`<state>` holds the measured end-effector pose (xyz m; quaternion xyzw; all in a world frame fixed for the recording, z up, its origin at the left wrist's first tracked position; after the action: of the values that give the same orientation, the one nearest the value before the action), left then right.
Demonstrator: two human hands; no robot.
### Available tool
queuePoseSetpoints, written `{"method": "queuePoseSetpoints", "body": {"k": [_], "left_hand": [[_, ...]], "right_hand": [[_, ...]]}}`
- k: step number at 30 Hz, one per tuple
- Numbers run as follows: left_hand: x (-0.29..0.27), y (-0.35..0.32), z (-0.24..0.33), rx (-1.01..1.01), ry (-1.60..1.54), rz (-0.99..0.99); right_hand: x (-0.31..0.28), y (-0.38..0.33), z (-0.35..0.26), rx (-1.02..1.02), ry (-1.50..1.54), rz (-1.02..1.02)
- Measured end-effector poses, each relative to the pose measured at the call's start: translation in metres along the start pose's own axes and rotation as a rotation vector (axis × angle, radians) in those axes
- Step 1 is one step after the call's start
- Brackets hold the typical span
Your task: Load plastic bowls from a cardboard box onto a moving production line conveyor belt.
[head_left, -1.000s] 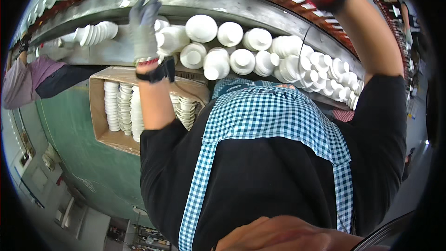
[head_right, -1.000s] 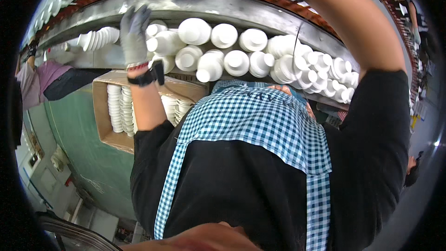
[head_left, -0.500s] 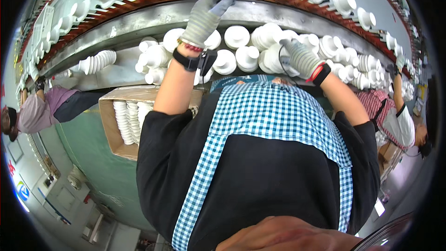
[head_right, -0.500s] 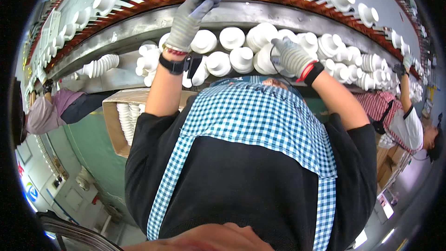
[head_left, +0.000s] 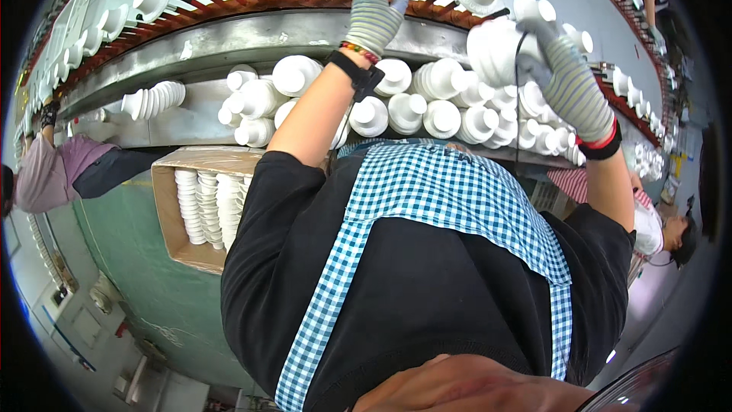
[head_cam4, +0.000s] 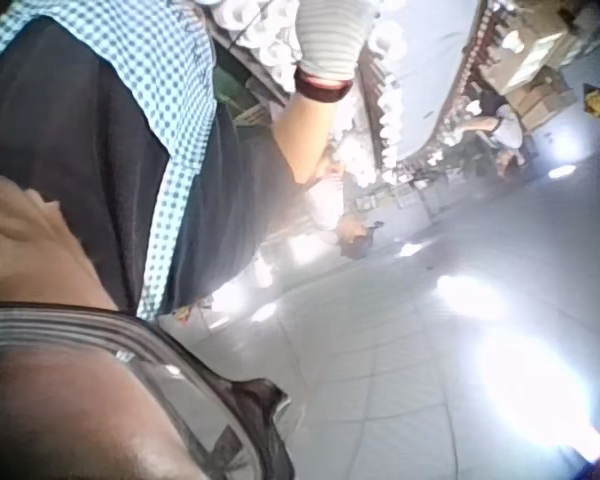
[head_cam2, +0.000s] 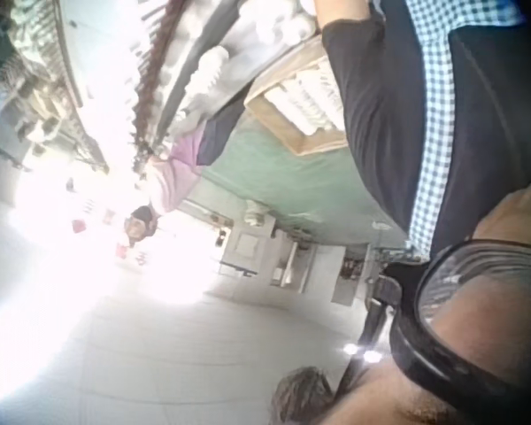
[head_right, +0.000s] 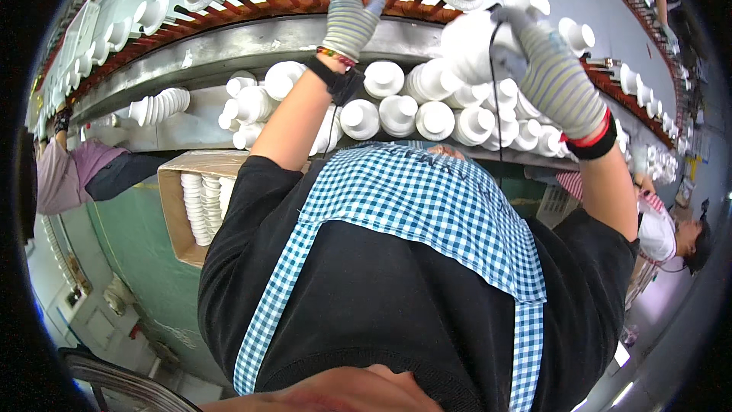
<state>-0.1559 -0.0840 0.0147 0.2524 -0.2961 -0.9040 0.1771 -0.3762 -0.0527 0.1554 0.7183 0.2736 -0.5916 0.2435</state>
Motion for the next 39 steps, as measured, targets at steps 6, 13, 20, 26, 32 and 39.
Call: {"method": "queuePoseSetpoints", "body": {"k": [6, 13, 20, 26, 32, 39], "left_hand": [[-0.022, 0.015, -0.018, -0.028, -0.255, 0.037], [-0.070, 0.025, -0.043, -0.188, -0.657, 0.025], [-0.102, 0.028, -0.068, -0.479, -0.996, 0.146], [-0.140, 0.034, -0.080, -0.563, -0.940, 0.245], [-0.175, 0.041, -0.099, -0.550, -0.952, 0.338], [-0.223, 0.051, -0.135, -0.604, -0.734, 0.393]], "right_hand": [[-0.057, 0.096, -0.037, -0.059, -0.006, 0.337], [-0.064, 0.246, -0.116, -0.416, -0.206, -0.085], [-0.102, 0.271, -0.187, -1.026, 0.214, 0.008], [-0.034, 0.345, -0.148, 0.049, -0.217, 0.013], [0.033, 0.380, -0.164, -0.424, -0.627, 0.020], [0.049, 0.421, -0.202, -0.333, -0.493, 0.039]]}}
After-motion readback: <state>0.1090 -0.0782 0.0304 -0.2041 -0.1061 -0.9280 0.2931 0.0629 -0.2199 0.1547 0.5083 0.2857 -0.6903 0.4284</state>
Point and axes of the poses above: each hand's wrist, its own y-axis towards the middle knuckle, its own x-axis out of the palm, z = x × y, the point moved 10 cm from there along y, towards the middle knuckle, and after that the axes turned 13 degrees about -y, right-handed, at the moved point
